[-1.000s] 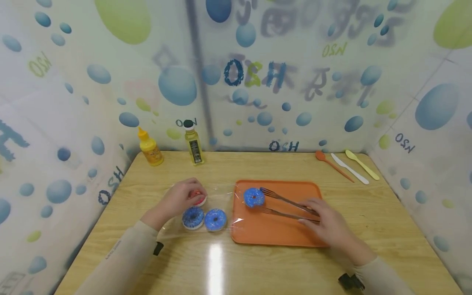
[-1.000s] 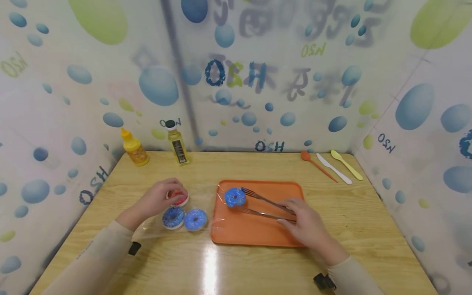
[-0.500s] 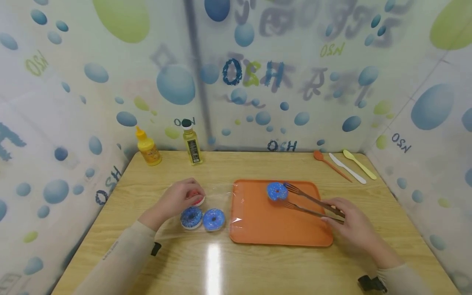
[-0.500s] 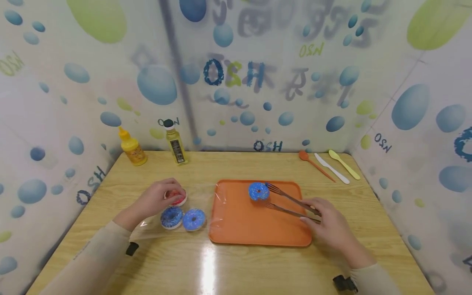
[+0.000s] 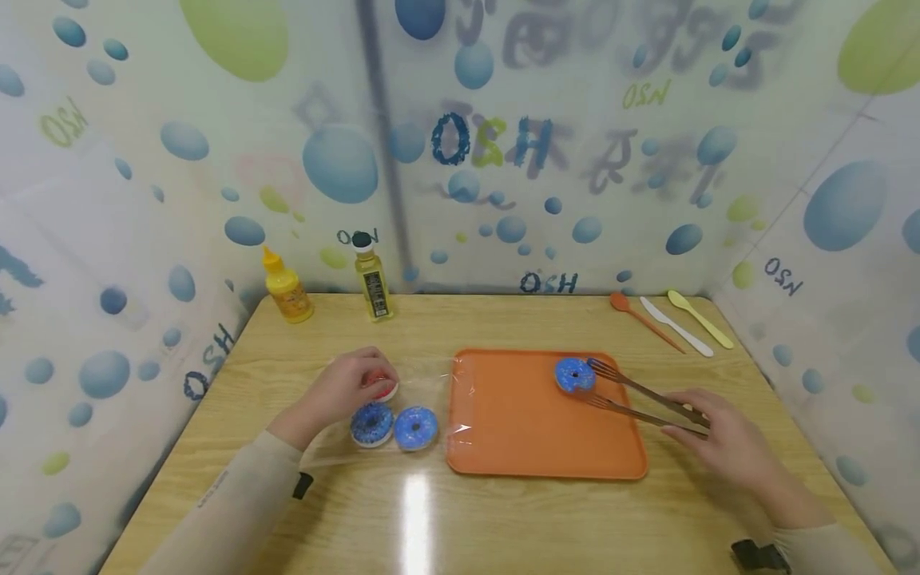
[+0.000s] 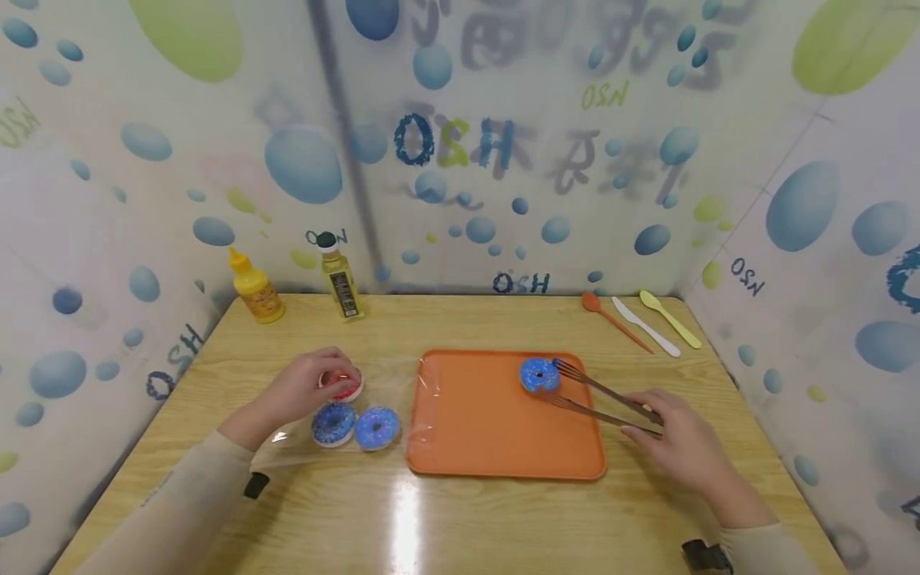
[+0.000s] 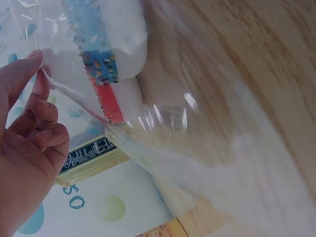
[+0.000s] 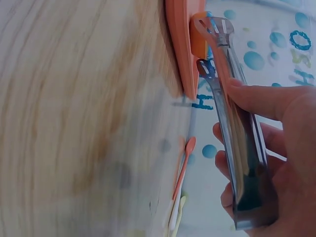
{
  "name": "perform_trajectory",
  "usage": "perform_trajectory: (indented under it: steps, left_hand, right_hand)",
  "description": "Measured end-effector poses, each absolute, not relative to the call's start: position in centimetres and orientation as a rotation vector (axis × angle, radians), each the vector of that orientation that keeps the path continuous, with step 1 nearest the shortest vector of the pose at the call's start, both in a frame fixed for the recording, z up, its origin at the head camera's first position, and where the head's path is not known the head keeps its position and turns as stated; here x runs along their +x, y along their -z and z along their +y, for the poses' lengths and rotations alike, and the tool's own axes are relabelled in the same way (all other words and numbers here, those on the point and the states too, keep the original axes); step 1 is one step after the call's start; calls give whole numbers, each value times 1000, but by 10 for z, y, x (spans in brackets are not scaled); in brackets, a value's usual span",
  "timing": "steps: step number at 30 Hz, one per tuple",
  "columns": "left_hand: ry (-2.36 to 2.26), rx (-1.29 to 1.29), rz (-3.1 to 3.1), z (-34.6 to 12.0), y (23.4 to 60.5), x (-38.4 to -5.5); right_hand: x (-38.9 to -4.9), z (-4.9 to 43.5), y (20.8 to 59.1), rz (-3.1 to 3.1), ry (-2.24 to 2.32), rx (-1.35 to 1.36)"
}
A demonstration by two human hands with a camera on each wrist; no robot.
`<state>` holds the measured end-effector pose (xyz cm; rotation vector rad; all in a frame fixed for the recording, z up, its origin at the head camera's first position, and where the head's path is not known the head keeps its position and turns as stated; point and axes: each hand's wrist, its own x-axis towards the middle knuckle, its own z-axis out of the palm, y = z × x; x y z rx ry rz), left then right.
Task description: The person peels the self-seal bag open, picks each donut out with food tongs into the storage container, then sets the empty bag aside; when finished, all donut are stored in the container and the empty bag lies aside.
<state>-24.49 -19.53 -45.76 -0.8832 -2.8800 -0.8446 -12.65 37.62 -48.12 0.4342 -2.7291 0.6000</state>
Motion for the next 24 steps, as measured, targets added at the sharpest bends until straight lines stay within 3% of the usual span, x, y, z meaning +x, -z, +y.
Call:
perform_trajectory:
  steps: [16,24]
  left_hand:
    - [875,-867,-2916,-195,455,-249]
    - [848,-835,-2926,-192,453,-248]
  right_hand:
    - [-129,387,473,-2737,-632,464]
    - [-131,365,470,-2634,-631,514]
